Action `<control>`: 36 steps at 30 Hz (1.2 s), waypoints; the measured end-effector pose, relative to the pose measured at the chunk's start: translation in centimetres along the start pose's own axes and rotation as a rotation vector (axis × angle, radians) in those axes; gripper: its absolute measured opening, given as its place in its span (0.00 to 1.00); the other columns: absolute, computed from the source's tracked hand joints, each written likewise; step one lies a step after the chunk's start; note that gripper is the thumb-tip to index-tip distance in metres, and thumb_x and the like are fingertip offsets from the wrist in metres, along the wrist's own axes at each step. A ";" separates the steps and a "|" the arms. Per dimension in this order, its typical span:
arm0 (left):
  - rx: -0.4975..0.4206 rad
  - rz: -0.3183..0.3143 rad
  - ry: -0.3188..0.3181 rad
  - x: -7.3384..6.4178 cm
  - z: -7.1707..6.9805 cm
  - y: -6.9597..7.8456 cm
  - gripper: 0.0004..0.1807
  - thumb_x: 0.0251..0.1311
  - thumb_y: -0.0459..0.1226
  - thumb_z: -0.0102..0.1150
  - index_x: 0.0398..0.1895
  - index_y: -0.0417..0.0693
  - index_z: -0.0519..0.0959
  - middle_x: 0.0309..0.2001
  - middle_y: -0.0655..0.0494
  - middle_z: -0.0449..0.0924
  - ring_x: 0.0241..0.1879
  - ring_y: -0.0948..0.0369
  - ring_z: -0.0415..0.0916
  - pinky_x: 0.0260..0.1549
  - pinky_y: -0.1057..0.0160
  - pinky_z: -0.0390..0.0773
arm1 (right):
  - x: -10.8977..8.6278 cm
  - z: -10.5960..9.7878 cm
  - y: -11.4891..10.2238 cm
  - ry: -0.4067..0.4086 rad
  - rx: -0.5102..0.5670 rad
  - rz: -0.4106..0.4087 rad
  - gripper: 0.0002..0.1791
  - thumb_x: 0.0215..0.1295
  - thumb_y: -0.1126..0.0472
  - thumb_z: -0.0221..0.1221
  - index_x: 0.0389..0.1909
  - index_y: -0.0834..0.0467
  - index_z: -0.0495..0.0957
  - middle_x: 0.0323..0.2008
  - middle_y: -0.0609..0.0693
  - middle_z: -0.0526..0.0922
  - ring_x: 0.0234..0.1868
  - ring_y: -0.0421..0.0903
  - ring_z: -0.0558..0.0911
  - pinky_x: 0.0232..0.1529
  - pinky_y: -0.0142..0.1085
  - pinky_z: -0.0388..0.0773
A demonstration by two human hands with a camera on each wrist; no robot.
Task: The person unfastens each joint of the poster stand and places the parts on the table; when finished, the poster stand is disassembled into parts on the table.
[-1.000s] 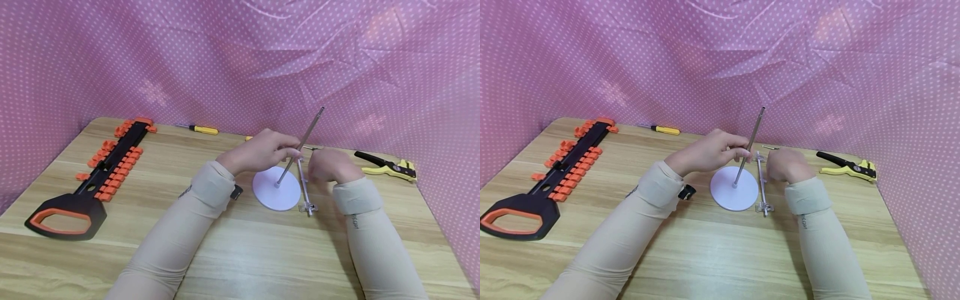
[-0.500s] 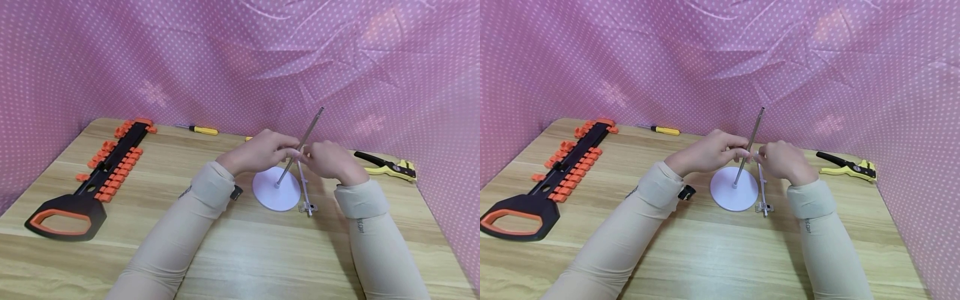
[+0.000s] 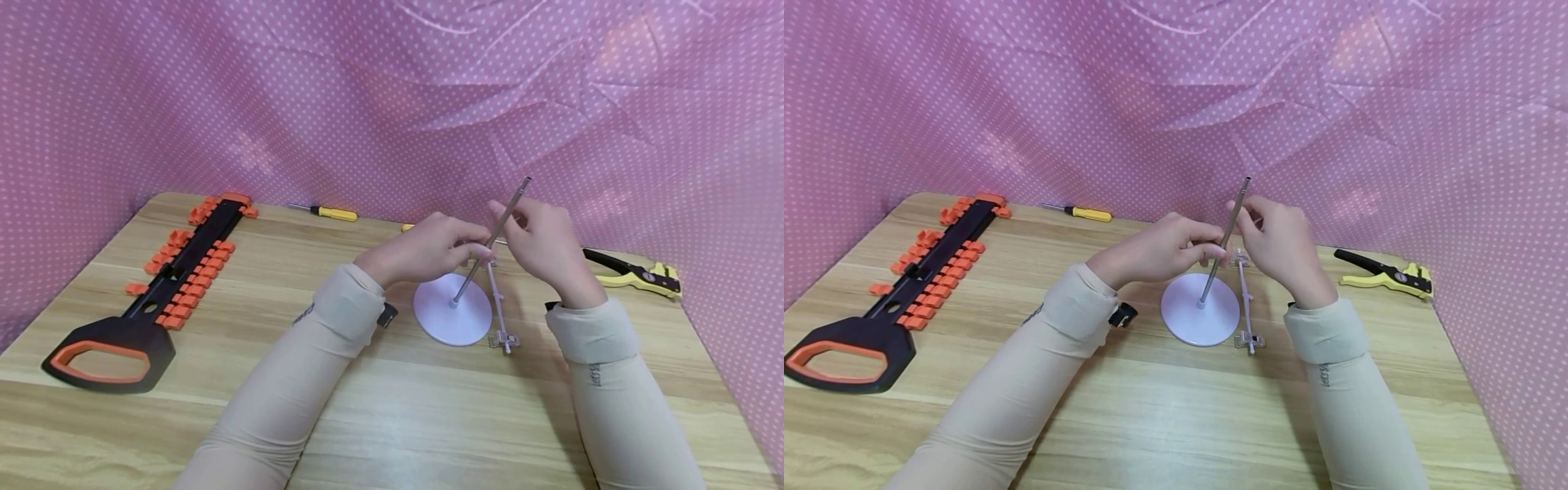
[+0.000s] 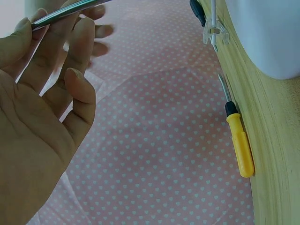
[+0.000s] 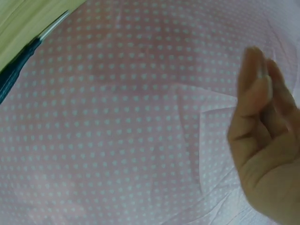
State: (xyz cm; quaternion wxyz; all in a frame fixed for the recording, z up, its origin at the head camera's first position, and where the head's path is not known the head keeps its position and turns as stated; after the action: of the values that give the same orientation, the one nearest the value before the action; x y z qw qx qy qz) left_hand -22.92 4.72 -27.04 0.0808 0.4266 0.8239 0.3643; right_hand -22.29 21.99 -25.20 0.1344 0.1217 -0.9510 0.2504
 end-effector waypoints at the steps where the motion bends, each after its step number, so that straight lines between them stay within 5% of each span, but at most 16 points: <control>1: -0.002 -0.002 0.000 0.0 0.0 0.0 0.11 0.79 0.44 0.55 0.45 0.50 0.86 0.42 0.64 0.90 0.39 0.63 0.82 0.41 0.67 0.81 | -0.1 -0.2 -0.1 0.031 0.043 -0.001 0.25 0.82 0.42 0.53 0.41 0.59 0.87 0.25 0.57 0.85 0.20 0.43 0.72 0.20 0.35 0.68; 7: -0.022 -0.033 -0.014 0.0 0.0 -0.2 0.11 0.79 0.45 0.55 0.46 0.54 0.86 0.43 0.63 0.90 0.41 0.60 0.84 0.41 0.67 0.82 | -0.4 -0.8 -0.8 0.073 0.415 -0.052 0.22 0.84 0.49 0.52 0.52 0.60 0.87 0.44 0.47 0.91 0.35 0.40 0.85 0.35 0.28 0.82; 11: -0.018 -0.038 -0.022 0.0 0.1 -0.3 0.12 0.80 0.45 0.54 0.46 0.53 0.86 0.44 0.61 0.90 0.41 0.60 0.85 0.42 0.67 0.83 | -0.8 -1.1 -1.5 0.064 0.617 -0.125 0.22 0.86 0.53 0.48 0.54 0.63 0.85 0.45 0.43 0.89 0.39 0.42 0.87 0.40 0.30 0.84; 17: -0.021 -0.038 -0.024 0.0 0.1 -0.3 0.12 0.80 0.44 0.55 0.47 0.54 0.87 0.44 0.61 0.91 0.41 0.60 0.85 0.42 0.66 0.83 | -1.4 -1.7 -2.2 0.099 0.850 -0.204 0.23 0.85 0.54 0.48 0.52 0.68 0.85 0.43 0.53 0.90 0.40 0.46 0.87 0.40 0.32 0.82; 27: -0.024 -0.057 -0.047 -0.1 0.4 -0.4 0.13 0.80 0.45 0.55 0.53 0.54 0.87 0.45 0.61 0.90 0.46 0.59 0.87 0.46 0.66 0.84 | -2.1 -2.1 -3.1 0.213 0.832 -0.304 0.20 0.81 0.62 0.56 0.39 0.78 0.81 0.34 0.46 0.88 0.31 0.40 0.81 0.35 0.29 0.81; 36: -0.024 -0.061 -0.053 -0.2 0.6 -0.3 0.13 0.80 0.45 0.54 0.53 0.55 0.86 0.46 0.61 0.91 0.46 0.65 0.85 0.48 0.65 0.84 | -2.3 -2.4 -3.3 0.232 0.784 -0.314 0.19 0.81 0.64 0.56 0.35 0.77 0.82 0.31 0.46 0.89 0.31 0.41 0.82 0.34 0.31 0.80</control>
State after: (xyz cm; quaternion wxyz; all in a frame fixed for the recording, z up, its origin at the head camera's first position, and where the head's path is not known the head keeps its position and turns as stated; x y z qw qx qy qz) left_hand -22.77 4.79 -27.74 0.1189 0.4097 0.8298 0.3598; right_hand -18.71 20.76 -22.45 0.2206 0.2778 -0.7326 0.5810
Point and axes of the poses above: each hand's wrist, its own x-axis towards the middle knuckle, its own z-axis out of the palm, y = z × x, the point moved 4 cm from there along x, towards the middle knuckle
